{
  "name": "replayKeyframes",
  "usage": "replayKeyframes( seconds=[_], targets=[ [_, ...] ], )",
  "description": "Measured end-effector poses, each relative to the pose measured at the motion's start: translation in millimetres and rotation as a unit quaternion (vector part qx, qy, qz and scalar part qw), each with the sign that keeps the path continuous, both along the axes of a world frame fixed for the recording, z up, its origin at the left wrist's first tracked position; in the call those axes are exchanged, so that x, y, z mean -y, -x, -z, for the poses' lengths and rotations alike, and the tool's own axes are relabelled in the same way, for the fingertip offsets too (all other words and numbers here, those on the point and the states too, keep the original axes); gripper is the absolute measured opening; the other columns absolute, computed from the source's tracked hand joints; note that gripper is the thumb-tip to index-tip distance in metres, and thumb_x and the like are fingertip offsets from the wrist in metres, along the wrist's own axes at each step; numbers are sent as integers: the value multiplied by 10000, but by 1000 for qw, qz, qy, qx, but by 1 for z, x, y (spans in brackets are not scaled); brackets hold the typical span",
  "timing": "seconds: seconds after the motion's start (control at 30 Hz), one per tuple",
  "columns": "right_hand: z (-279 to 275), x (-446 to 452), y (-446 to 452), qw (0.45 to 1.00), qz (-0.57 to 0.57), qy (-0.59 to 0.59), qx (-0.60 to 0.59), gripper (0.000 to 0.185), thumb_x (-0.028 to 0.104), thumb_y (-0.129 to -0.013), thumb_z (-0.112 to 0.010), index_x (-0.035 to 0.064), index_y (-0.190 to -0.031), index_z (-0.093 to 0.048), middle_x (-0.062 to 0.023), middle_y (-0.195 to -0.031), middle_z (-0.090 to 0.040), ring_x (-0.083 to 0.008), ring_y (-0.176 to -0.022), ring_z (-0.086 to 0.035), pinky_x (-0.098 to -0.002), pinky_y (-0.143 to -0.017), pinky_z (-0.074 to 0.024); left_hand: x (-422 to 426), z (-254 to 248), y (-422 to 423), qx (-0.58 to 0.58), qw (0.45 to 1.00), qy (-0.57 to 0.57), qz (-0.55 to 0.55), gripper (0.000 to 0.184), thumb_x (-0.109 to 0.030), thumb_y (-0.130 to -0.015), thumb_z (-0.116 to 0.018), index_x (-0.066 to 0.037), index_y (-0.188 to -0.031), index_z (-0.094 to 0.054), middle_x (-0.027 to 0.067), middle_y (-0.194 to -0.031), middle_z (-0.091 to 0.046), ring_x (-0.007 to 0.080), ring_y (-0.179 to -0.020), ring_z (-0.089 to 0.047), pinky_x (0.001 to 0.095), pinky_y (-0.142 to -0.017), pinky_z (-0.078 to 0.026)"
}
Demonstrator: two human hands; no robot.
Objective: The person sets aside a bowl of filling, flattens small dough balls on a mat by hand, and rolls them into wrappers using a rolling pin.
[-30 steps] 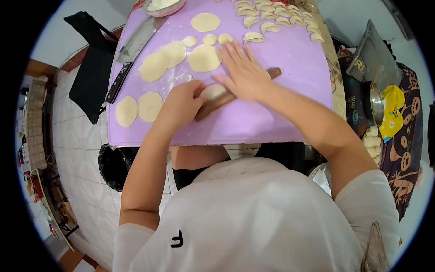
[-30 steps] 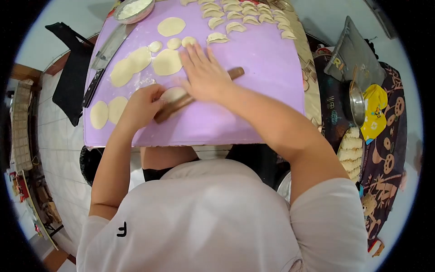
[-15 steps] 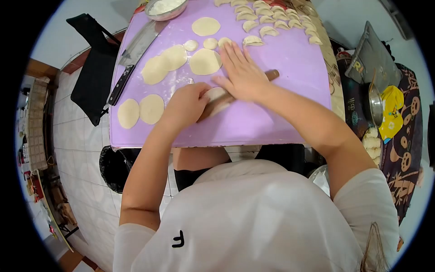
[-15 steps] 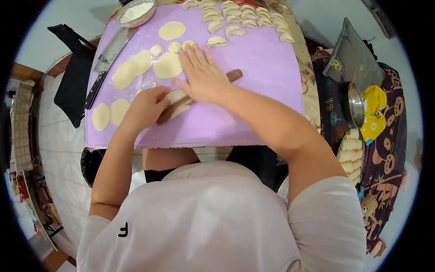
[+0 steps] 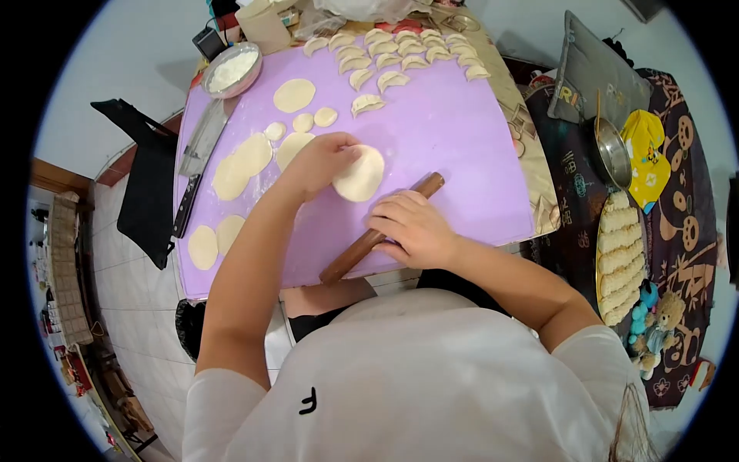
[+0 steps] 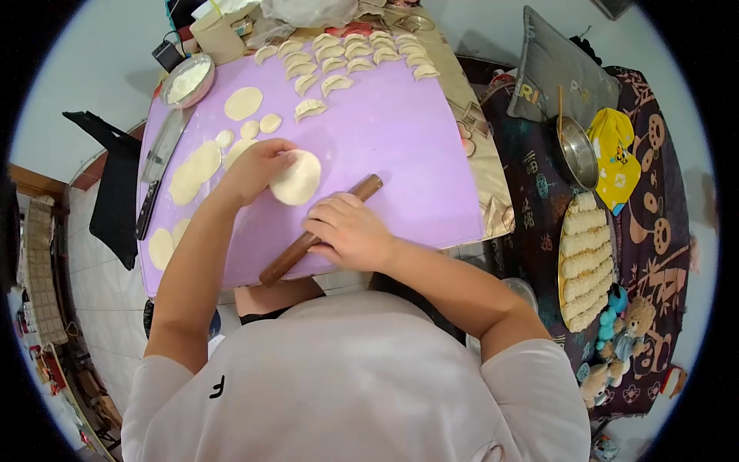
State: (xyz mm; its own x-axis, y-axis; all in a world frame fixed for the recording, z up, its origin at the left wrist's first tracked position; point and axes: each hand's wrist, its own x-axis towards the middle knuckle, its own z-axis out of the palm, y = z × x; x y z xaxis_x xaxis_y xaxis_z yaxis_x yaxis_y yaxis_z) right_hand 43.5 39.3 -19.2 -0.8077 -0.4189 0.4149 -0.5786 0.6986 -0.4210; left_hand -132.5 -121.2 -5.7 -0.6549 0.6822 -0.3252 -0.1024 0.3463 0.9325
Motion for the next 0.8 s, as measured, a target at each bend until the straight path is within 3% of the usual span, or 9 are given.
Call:
replayKeyframes(
  seconds=[0.2, 0.3, 0.43, 0.53, 0.57, 0.63, 0.73, 0.8],
  targets=[
    [7, -2, 2, 1000, -1, 24, -21, 463, 200, -673, -809, 66, -1064, -600, -86, -1083, -589, -279, -1083, -549, -440, -990, -403, -11, -6, 33, 83, 993, -54, -64, 215, -173, -976, -554, -42, -1138, -609, 30, -966, -658, 116, -830, -632, 292, -678, -527],
    [3, -2, 3, 1000, -2, 27, 0, 447, 208, -688, -800, 64, -1063, -604, -88, -1081, -593, -280, -1084, -549, -444, -993, -399, 3, -6, 62, 81, 987, -76, -112, 257, -169, -954, -579, -18, -1159, -608, 52, -1001, -664, 163, -869, -647, 312, -731, -539],
    [3, -3, 3, 1000, -2, 20, 23, 424, 226, -715, -782, 65, -1067, -609, -86, -1083, -597, -278, -1085, -549, -445, -1002, -390, 43, -5, 117, 45, 974, -118, -186, 262, -169, -946, -585, -33, -1169, -608, 64, -1006, -667, 163, -827, -663, 316, -692, -544],
    [3, -2, 5, 1000, 1, 20, 21, 417, 234, -723, -776, 68, -1068, -611, -83, -1083, -599, -276, -1082, -550, -443, -1006, -387, 70, 2, 150, -166, 934, 32, -314, 214, -162, -905, -611, -24, -1059, -667, 101, -923, -699, 206, -810, -687, 348, -679, -539],
    [3, -1, 4, 1000, 3, 21, 20, 416, 235, -724, -776, 69, -1068, -611, -82, -1083, -600, -275, -1080, -550, -442, -1006, -386, 76, 8, 153, -288, 905, 105, -294, 204, -168, -882, -626, -20, -1011, -681, 117, -889, -700, 228, -802, -687, 363, -679, -535],
    [1, -1, 4, 1000, 4, 16, 24, 417, 229, -717, -780, 70, -1065, -613, -79, -1083, -599, -272, -1076, -552, -441, -1001, -388, 82, 2, 140, -512, 790, 240, -235, 192, -180, -836, -657, -13, -917, -709, 148, -821, -702, 270, -785, -686, 392, -680, -526],
    [2, -2, 4, 1000, 5, 16, 15, 416, 217, -706, -786, 73, -1056, -614, -75, -1076, -597, -268, -1065, -554, -442, -988, -393, 65, -8, 99, -360, 852, 330, -188, 197, -208, -781, -696, -13, -804, -711, 179, -783, -687, 328, -768, -664, 423, -694, -517],
    [3, -2, 5, 1000, 3, 17, 8, 415, 209, -699, -788, 74, -1050, -614, -72, -1069, -595, -266, -1055, -555, -443, -976, -396, 65, -1, 99, -350, 862, 331, -159, 182, -179, -791, -694, -1, -823, -678, 138, -721, -657, 253, -676, -641, 373, -648, -502]
  ],
)
